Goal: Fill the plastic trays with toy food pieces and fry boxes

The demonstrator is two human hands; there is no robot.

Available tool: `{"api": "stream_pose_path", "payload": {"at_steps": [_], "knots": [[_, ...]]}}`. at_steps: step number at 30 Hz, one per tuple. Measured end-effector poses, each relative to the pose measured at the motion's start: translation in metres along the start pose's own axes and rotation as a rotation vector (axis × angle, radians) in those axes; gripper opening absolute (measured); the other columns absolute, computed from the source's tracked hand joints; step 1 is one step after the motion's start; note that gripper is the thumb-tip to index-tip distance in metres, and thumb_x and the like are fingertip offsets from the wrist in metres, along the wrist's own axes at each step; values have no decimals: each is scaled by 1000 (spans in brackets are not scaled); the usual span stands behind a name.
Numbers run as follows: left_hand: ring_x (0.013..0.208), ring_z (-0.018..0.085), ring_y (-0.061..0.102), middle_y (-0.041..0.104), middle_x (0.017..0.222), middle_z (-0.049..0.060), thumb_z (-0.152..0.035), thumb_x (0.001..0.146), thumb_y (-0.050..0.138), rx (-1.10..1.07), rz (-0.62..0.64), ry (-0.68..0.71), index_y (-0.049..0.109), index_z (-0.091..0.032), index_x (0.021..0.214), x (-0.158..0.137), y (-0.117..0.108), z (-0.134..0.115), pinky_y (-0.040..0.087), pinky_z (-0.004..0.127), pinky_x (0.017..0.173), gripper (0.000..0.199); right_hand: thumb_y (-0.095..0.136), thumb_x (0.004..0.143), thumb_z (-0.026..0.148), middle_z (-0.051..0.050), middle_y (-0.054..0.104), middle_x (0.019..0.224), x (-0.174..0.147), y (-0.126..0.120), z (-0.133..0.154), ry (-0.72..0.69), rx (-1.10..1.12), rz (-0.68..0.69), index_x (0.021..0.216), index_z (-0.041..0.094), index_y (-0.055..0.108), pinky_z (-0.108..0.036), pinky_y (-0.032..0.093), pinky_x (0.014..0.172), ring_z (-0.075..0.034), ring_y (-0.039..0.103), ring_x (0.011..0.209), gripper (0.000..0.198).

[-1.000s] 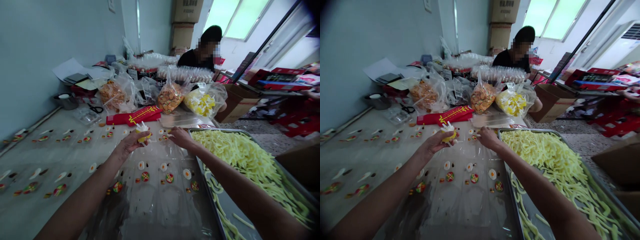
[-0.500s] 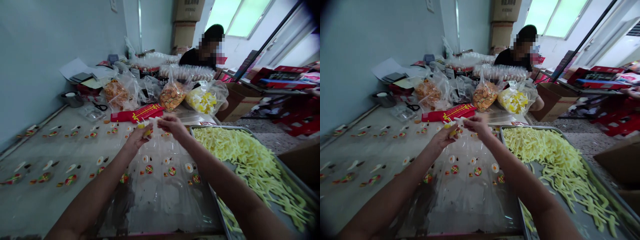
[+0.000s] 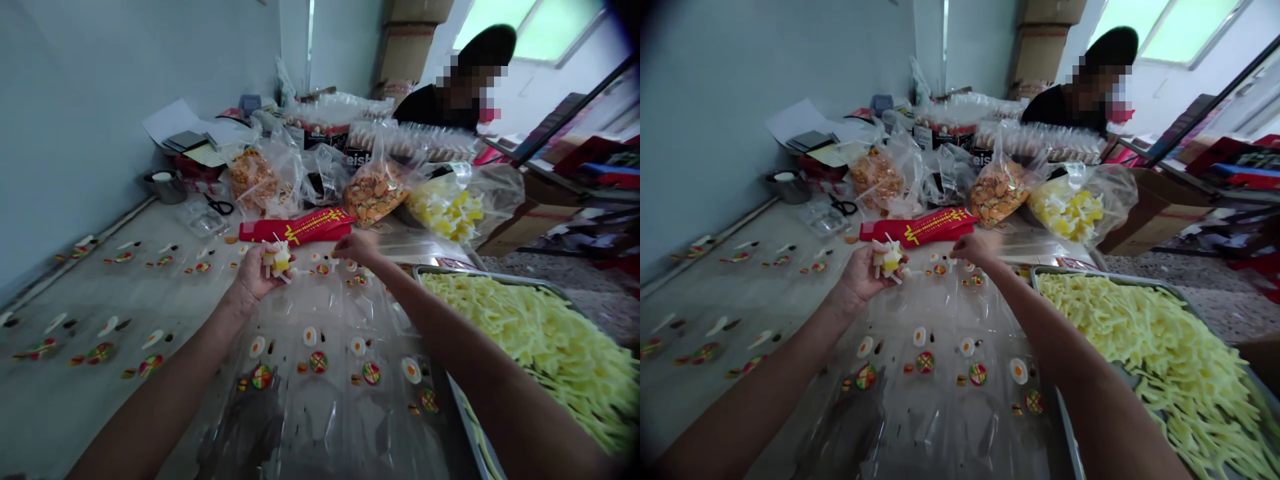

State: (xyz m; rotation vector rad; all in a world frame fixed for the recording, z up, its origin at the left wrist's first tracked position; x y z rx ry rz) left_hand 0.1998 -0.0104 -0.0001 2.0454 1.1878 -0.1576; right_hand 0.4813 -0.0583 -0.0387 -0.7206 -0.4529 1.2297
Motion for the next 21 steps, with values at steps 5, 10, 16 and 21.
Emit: {"api": "stream_pose_path", "payload": {"at_steps": [5, 10, 16, 21], "knots": [[60, 18, 64, 75, 86, 12, -19, 64, 68, 0, 46, -12, 64, -14, 97, -4, -3, 4, 52, 30, 53, 33, 86, 68, 29, -2, 68, 69, -17, 3, 8, -52, -265, -170, 69, 18, 72, -25, 34, 58, -16, 59, 68, 17], [59, 18, 65, 72, 79, 6, -15, 65, 71, -7, -5, 22, 65, -14, 92, -10, 0, 13, 53, 31, 52, 27, 74, 84, 48, -2, 69, 69, -52, 18, 66, -139, 205, -76, 84, 17, 73, -24, 39, 54, -14, 59, 60, 32], [53, 12, 59, 65, 69, 1, -12, 71, 77, -25, 6, 30, 64, -15, 86, -20, 16, 20, 45, 21, 46, 20, 94, 50, 38, 1, 65, 62, -63, 39, 118, -24, 640, 209, 81, 16, 71, -20, 36, 48, -9, 52, 52, 45], [50, 9, 54, 63, 70, 2, -14, 76, 74, -52, -9, 39, 62, -15, 86, -16, 2, 3, 41, 19, 44, 16, 88, 54, 39, 2, 60, 57, -46, 29, 97, 38, 598, 258, 70, 15, 70, -21, 29, 46, -7, 44, 47, 34]]}}
Point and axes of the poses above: each hand's wrist, its own x-axis towards the middle knuckle, its own y-axis out of the palm, z = x × y, the point moved 2 cm from there along x, towards the middle knuckle
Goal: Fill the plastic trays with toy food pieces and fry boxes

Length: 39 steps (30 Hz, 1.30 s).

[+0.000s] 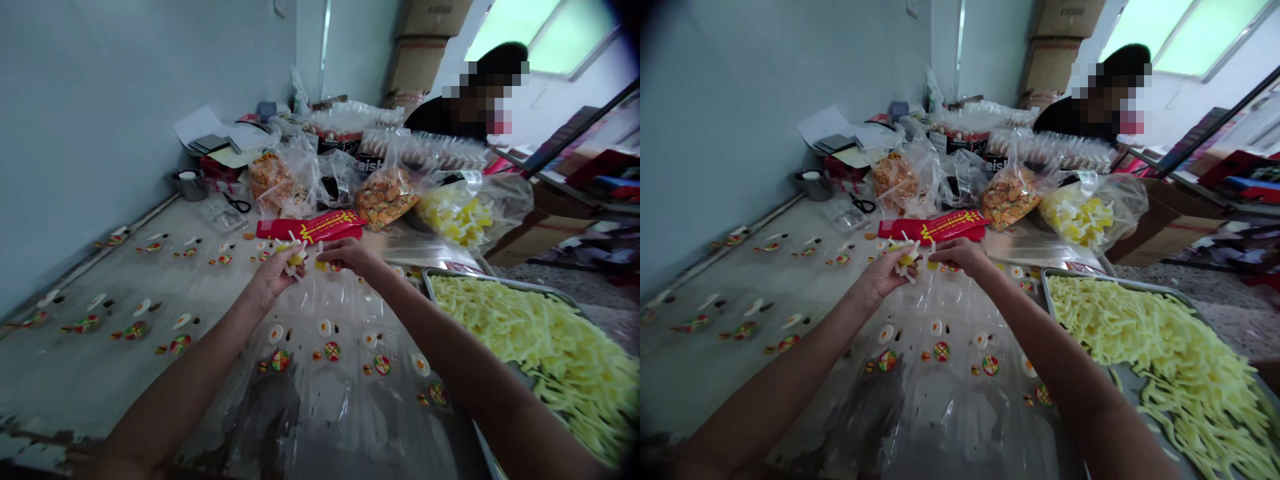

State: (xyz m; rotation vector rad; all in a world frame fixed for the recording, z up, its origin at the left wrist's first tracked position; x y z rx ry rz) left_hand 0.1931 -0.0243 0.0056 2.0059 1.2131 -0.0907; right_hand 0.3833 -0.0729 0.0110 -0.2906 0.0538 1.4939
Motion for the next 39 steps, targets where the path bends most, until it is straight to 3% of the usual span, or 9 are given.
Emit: {"api": "stream_pose_path", "payload": {"at_steps": [5, 11, 14, 17, 20, 23, 27, 32, 39], "knots": [[49, 11, 53, 63, 68, 4, -11, 72, 66, -26, -47, 27, 57, -16, 81, 3, -38, -31, 41, 20, 44, 14, 78, 75, 34, -1, 68, 64, 23, -11, -24, -313, -512, -417, 73, 16, 75, -26, 39, 58, -15, 57, 60, 19], [52, 12, 53, 63, 70, 6, -12, 68, 58, -132, -11, 5, 58, -15, 84, 5, -51, -40, 42, 21, 45, 16, 58, 90, 11, -13, 73, 98, 29, 34, -32, -557, -1295, -68, 92, 14, 76, -32, 44, 82, -23, 64, 93, 19], [53, 11, 52, 63, 71, 7, -14, 69, 57, -197, 16, 50, 58, -14, 82, 7, -48, -37, 42, 20, 46, 13, 54, 88, 3, -16, 71, 101, 18, 43, -27, -553, -1427, 24, 92, 12, 75, -37, 42, 87, -26, 61, 99, 23], [53, 10, 51, 63, 70, 6, -14, 68, 57, -257, 36, 97, 58, -14, 80, 4, -44, -34, 41, 19, 46, 12, 55, 89, 5, -14, 72, 103, 9, 46, -21, -475, -1112, -73, 99, 14, 75, -35, 44, 84, -24, 62, 98, 25], [52, 10, 50, 62, 70, 6, -15, 69, 56, -318, 76, 112, 58, -14, 78, -2, -37, -29, 42, 19, 46, 10, 71, 86, 31, -7, 73, 94, 6, 56, -16, -347, -410, -162, 114, 17, 72, -31, 47, 74, -19, 64, 80, 31], [51, 10, 50, 61, 69, 6, -14, 70, 56, -364, 102, 125, 59, -13, 79, -9, -29, -26, 43, 20, 47, 10, 82, 69, 51, -3, 72, 79, 7, 77, -9, -267, 156, -170, 95, 19, 75, -28, 47, 67, -16, 61, 68, 42], [52, 9, 52, 61, 69, 5, -13, 72, 58, -326, 50, 117, 59, -13, 81, -19, -41, -45, 45, 18, 47, 9, 84, 64, 51, -1, 68, 68, 14, 84, 8, -312, 269, -256, 73, 18, 74, -26, 43, 60, -13, 56, 61, 36], [52, 7, 54, 62, 68, 1, -8, 72, 63, -166, -184, 233, 57, -15, 83, -35, -104, -89, 45, 16, 46, 15, 77, 78, 46, -2, 70, 68, 46, 71, 9, -412, -199, -421, 78, 17, 77, -27, 41, 60, -16, 58, 62, 29], [48, 9, 55, 64, 66, 1, -6, 66, 74, -31, -294, 199, 62, -14, 82, -38, -148, -77, 41, 18, 41, 21, 54, 100, 23, -11, 73, 101, 77, 113, -11, -628, -1221, -148, 96, 17, 77, -31, 43, 81, -22, 63, 94, 24]]}}
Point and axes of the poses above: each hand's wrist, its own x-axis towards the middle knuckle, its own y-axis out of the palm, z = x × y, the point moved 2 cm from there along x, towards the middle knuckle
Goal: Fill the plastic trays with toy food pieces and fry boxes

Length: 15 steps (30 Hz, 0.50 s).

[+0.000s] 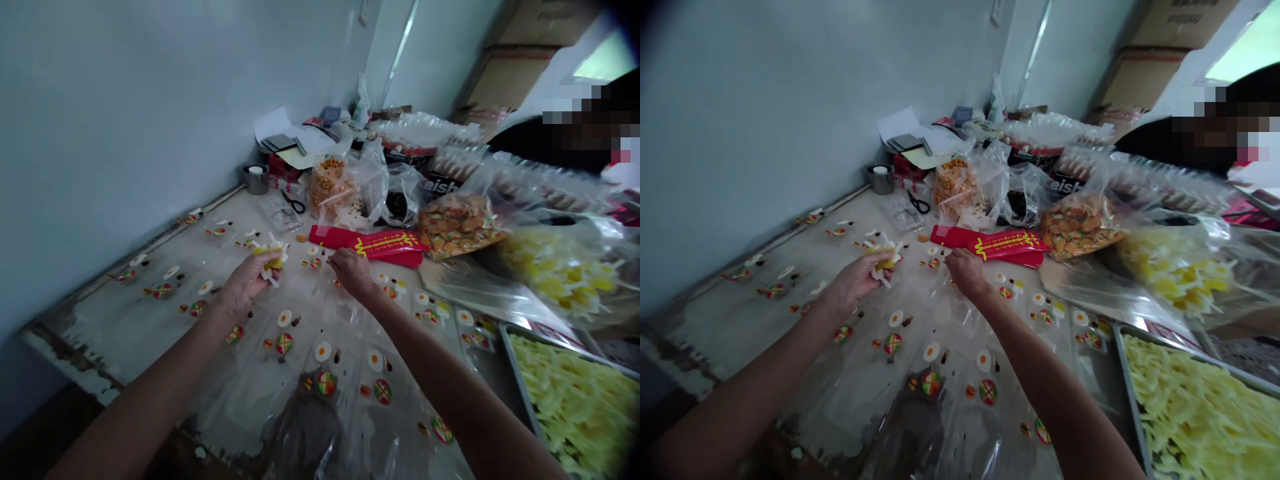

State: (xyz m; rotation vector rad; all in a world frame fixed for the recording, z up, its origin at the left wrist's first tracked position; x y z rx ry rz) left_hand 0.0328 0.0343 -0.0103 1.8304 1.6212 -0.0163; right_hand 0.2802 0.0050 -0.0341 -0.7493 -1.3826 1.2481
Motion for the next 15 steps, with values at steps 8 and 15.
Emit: {"api": "stream_pose_path", "payload": {"at_steps": [8, 15], "knots": [[55, 9, 58, 67, 74, 0, -5, 59, 76, 67, 23, 6, 67, -14, 85, 5, 9, 10, 40, 19, 44, 29, 54, 99, 21, -14, 70, 108, 4, -9, 21, 132, 126, 23, 99, 15, 74, -38, 44, 90, -26, 59, 104, 21], [57, 9, 59, 69, 77, 1, -10, 61, 78, 118, 81, 33, 69, -16, 87, -7, 18, 14, 40, 19, 46, 28, 82, 68, 47, -2, 69, 74, 34, -12, 59, 462, 1302, 159, 85, 16, 74, -23, 38, 55, -12, 58, 63, 36]]}}
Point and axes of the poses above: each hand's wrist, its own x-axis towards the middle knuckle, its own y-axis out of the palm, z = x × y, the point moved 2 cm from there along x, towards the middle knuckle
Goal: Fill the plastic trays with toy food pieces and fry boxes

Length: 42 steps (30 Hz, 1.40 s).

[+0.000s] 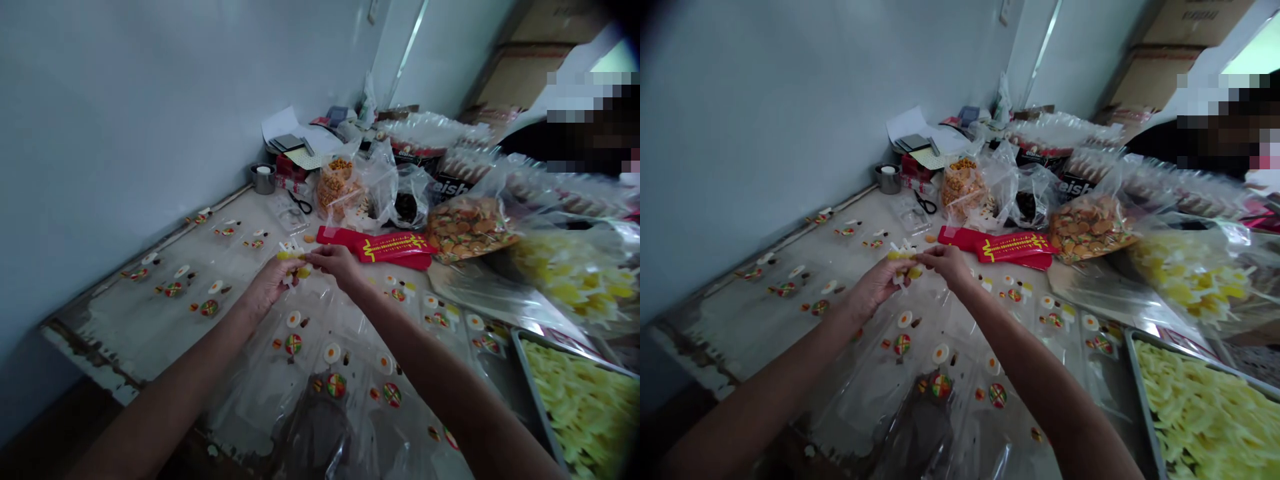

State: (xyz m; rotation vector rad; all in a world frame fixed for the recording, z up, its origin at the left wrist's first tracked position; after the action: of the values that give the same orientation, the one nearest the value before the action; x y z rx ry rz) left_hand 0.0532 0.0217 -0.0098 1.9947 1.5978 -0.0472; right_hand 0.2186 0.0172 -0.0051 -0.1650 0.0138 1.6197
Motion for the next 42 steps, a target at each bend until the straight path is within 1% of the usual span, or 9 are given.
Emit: {"api": "stream_pose_path", "payload": {"at_steps": [3, 6, 10, 14, 22, 25, 32, 39, 42], "knots": [[54, 10, 60, 69, 76, 2, -14, 67, 75, -17, -34, -5, 66, -17, 89, -1, -13, -8, 39, 19, 46, 24, 86, 58, 44, -4, 70, 73, 9, -2, 3, 55, 133, -55, 77, 16, 73, -22, 38, 52, -12, 59, 61, 36], [58, 13, 66, 70, 75, 4, -14, 67, 75, 1, -119, -22, 63, -17, 88, 4, -34, -22, 37, 17, 46, 24, 83, 60, 47, -5, 71, 72, 23, -8, 1, -42, 123, -179, 76, 17, 73, -24, 45, 57, -15, 63, 65, 36], [50, 13, 61, 69, 69, 6, -7, 64, 77, 47, -177, -8, 66, -15, 86, 18, -55, -47, 33, 18, 43, 26, 75, 67, 45, -3, 66, 62, 52, -6, -9, -108, -75, -246, 69, 18, 68, -26, 45, 54, -17, 61, 58, 29], [47, 7, 52, 66, 66, 2, -10, 67, 78, 58, -236, 109, 67, -16, 87, 26, -63, -70, 32, 17, 44, 24, 68, 77, 39, -1, 66, 65, 68, -11, -12, -361, -354, -440, 75, 18, 69, -26, 43, 57, -16, 60, 61, 21], [45, 10, 51, 65, 62, 1, -12, 63, 85, 475, -196, 280, 69, -16, 80, 37, -43, -53, 29, 21, 45, 24, 56, 93, 16, -8, 72, 91, 47, 12, -18, -589, -1273, 83, 86, 17, 72, -29, 40, 72, -20, 62, 85, 18], [46, 10, 50, 62, 59, 0, -14, 67, 82, 547, -211, 265, 69, -18, 77, 46, -43, -45, 28, 22, 45, 17, 52, 97, 18, -13, 71, 99, 37, 22, -15, -595, -1454, 167, 93, 17, 73, -34, 41, 80, -25, 60, 95, 21], [56, 14, 51, 54, 55, -2, -12, 56, 86, 805, -196, 300, 65, -22, 64, 58, -55, -44, 27, 23, 50, 25, 51, 96, 12, -12, 66, 126, 33, 18, -16, -535, -1424, 246, 116, 19, 73, -38, 43, 94, -27, 56, 112, 31], [83, 23, 59, 57, 67, 2, -12, 48, 90, 856, -230, 409, 63, -24, 66, 72, -27, -24, 32, 25, 62, 34, 46, 85, -5, -9, 67, 133, 32, 9, -29, -562, -1229, 200, 129, 22, 70, -37, 45, 101, -24, 58, 116, 57], [84, 23, 60, 58, 67, 2, -5, 49, 85, 820, -247, 404, 64, -24, 66, 74, -21, -18, 34, 25, 63, 33, 46, 83, -6, -8, 69, 131, 36, 2, -36, -554, -1081, 161, 122, 21, 74, -35, 46, 103, -22, 60, 118, 55]]}}
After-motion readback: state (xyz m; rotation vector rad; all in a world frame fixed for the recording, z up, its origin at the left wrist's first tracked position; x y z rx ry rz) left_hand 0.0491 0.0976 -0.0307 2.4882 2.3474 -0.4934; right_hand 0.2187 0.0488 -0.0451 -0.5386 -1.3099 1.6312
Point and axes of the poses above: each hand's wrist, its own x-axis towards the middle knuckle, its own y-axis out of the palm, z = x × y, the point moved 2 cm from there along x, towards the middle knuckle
